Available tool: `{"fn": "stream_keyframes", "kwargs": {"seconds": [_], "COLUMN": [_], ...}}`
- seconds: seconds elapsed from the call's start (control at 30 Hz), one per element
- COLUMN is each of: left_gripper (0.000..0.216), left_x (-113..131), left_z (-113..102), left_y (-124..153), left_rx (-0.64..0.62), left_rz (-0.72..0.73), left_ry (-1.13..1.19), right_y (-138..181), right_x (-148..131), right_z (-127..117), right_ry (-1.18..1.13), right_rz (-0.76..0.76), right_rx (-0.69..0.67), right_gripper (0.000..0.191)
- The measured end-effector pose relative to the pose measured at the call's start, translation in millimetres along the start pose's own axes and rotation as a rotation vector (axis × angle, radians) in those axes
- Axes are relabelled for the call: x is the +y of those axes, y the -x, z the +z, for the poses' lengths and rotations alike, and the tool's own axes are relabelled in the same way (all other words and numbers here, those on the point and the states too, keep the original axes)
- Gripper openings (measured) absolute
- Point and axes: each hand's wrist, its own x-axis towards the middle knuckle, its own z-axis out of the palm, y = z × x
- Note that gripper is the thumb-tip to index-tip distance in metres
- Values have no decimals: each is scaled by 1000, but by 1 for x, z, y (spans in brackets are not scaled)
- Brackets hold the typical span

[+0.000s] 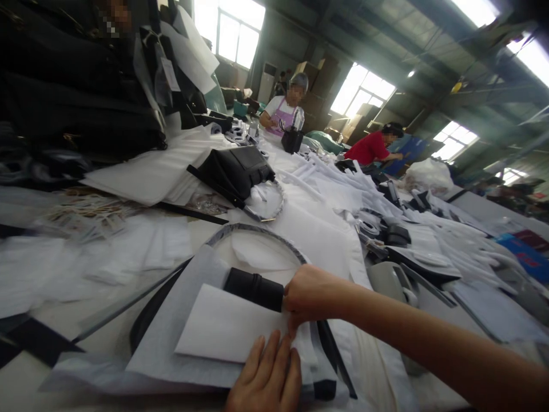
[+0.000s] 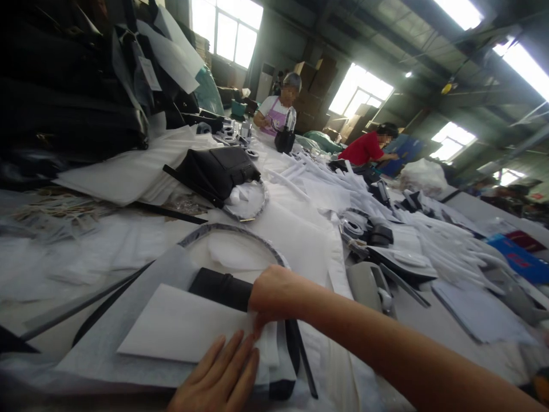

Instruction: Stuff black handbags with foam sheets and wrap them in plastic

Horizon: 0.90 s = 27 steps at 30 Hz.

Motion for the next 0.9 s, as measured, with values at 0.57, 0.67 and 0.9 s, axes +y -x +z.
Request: {"fn": "stream_keyframes", "kwargs": {"seconds": [0.57,0.67,0.9], "left_gripper": [32,34,40], "left_x": [-3,-2,-2], "left_z": [6,12,16], "left_y": [-5,-10,-17], "left_rx": [106,146,260], "left_rz": [10,-9,-21], "left_ry": [-31,-30,-39], "right_y": [-11,-13,-14], "right_x": [7,13,14], "right_z": [-3,1,-5], "right_ry": [61,21,-126], "right_rz": [26,13,57], "right_rx": [-48,-47,-112], "right_gripper": [51,51,48]}}
